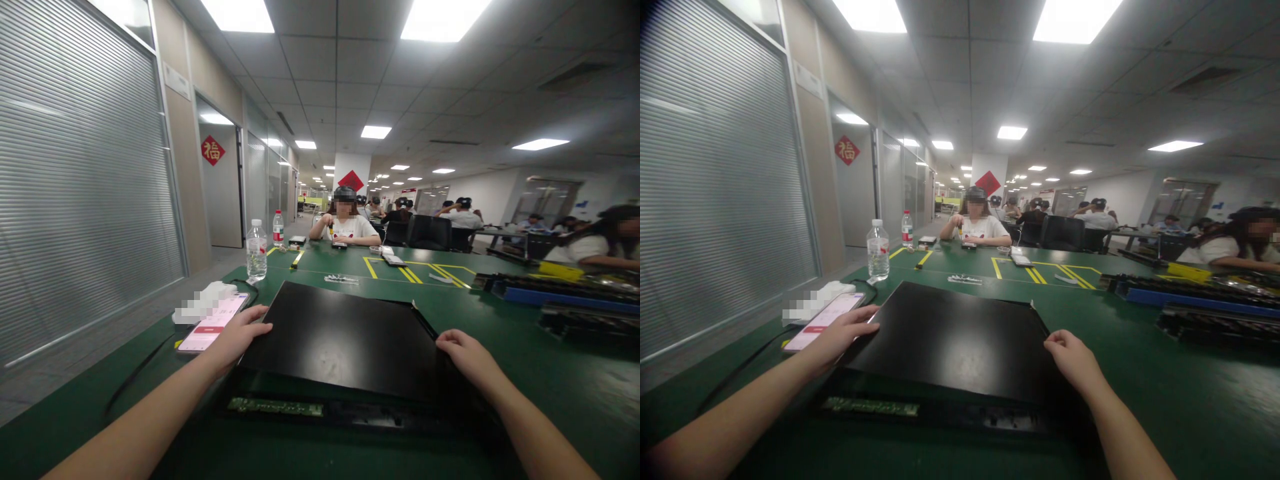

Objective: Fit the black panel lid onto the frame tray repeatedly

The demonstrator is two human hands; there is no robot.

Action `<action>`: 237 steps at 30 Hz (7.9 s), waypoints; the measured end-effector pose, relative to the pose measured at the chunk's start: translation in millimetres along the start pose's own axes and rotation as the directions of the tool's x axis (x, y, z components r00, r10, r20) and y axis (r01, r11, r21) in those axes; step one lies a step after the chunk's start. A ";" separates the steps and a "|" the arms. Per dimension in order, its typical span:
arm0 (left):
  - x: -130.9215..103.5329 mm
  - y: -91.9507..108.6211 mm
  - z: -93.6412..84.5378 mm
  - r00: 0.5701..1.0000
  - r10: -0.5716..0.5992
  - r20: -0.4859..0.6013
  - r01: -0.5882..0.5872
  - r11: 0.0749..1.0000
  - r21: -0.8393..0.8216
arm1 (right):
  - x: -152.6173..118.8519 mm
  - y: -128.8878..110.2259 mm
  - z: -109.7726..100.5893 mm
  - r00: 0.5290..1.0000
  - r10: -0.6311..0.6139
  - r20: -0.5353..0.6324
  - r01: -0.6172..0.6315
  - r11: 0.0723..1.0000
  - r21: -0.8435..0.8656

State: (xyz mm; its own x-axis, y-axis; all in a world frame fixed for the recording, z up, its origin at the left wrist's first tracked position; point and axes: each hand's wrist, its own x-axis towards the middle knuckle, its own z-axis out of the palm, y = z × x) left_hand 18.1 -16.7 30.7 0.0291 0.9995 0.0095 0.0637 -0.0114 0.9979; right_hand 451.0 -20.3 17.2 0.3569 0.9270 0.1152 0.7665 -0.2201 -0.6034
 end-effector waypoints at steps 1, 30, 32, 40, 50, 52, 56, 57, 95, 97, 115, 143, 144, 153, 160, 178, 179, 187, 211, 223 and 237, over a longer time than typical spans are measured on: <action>1.4 -1.5 -1.2 0.999 0.010 -0.046 -0.006 0.996 0.086 | 0.7 1.1 0.1 1.000 -0.002 -0.007 0.002 1.000 0.006; 17.4 -29.1 -16.9 0.994 0.105 -0.001 -0.086 0.820 0.566 | 9.7 14.4 -0.1 0.999 0.012 0.043 -0.019 0.989 0.147; 18.1 -29.7 -17.5 0.993 0.118 0.017 -0.105 0.800 0.590 | 10.3 15.2 -0.1 0.999 0.004 0.042 -0.010 0.990 0.144; 11.9 -22.6 -14.0 0.982 0.189 -0.002 -0.150 0.787 0.598 | -3.0 1.8 -3.9 1.000 -0.026 0.000 0.026 0.999 -0.043; -10.1 -1.3 -13.6 0.884 0.214 0.416 -0.458 0.581 0.673 | -6.5 -2.1 -4.1 0.998 -0.058 -0.020 0.056 0.994 -0.098; -14.4 1.9 -11.8 0.869 0.154 0.469 -0.461 0.592 0.660 | -6.7 -1.9 -3.7 0.998 -0.061 -0.019 0.059 0.993 -0.104; -20.6 7.8 -7.8 0.836 0.091 0.540 -0.480 0.596 0.643 | -7.7 -2.5 -3.2 0.998 -0.070 -0.008 0.069 0.992 -0.103; -21.6 9.0 -7.2 0.826 0.086 0.557 -0.490 0.598 0.634 | -8.0 -2.8 -3.1 0.997 -0.073 -0.012 0.072 0.992 -0.101; -25.2 22.4 -5.3 0.722 0.060 0.690 -0.619 0.502 0.604 | -4.6 -1.4 -0.6 0.997 -0.076 -0.001 0.075 0.988 -0.139; -25.9 23.6 -4.3 0.713 0.064 0.698 -0.630 0.496 0.598 | -5.8 -3.6 -1.6 0.998 -0.057 0.004 0.057 0.987 -0.152; -30.2 25.4 -1.4 0.697 0.093 0.711 -0.667 0.447 0.596 | -4.2 -2.1 0.8 0.998 -0.059 -0.004 0.058 0.990 -0.127; -32.5 20.5 1.9 0.603 0.011 0.797 -0.685 0.519 0.511 | -9.6 -5.9 -0.5 0.998 -0.064 0.019 0.067 0.985 -0.161; -32.6 20.5 2.1 0.601 0.013 0.799 -0.686 0.522 0.508 | -9.4 -5.8 -0.4 0.998 -0.064 0.020 0.066 0.985 -0.160; -32.5 20.6 4.7 0.588 0.036 0.808 -0.697 0.530 0.483 | -7.9 -4.1 0.9 0.997 -0.078 0.021 0.080 0.986 -0.145; -30.5 17.3 3.9 0.586 0.034 0.809 -0.686 0.551 0.475 | -8.1 -4.9 -0.4 0.998 -0.056 0.030 0.059 0.987 -0.147; 7.3 -12.8 -24.9 0.973 0.188 0.133 -0.193 0.351 0.916 | 6.6 13.9 -1.2 0.996 0.063 -0.057 -0.076 0.959 -0.271; 8.3 -14.6 -25.6 0.981 0.163 0.108 -0.158 0.329 0.931 | 7.6 16.0 -0.3 0.997 0.070 -0.035 -0.077 0.953 -0.292; 5.4 -9.4 -17.2 0.988 0.115 0.102 -0.142 0.433 0.890 | 2.6 10.0 1.9 0.996 0.083 0.036 -0.077 0.986 -0.150; 7.0 -3.1 -1.7 0.968 -0.065 -0.241 0.051 0.997 -0.065 | 8.5 18.2 -4.2 0.950 0.313 0.016 -0.296 0.877 0.379; 11.6 -15.0 -6.3 0.976 0.031 -0.215 -0.044 0.997 -0.060 | -1.2 8.0 -5.0 0.959 0.282 0.022 -0.245 0.790 0.562; 13.4 -16.4 -4.7 0.975 0.021 -0.222 -0.035 0.998 -0.059 | -1.2 6.6 -5.6 0.951 0.295 0.090 -0.294 0.782 0.550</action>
State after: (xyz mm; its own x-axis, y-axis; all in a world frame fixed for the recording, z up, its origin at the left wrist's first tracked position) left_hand 12.7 -3.0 14.7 -0.1917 0.9804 0.0445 0.0036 -0.0446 0.9990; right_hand 458.6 -24.6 17.5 0.5175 0.8444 -0.1389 0.2007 -0.2776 -0.9395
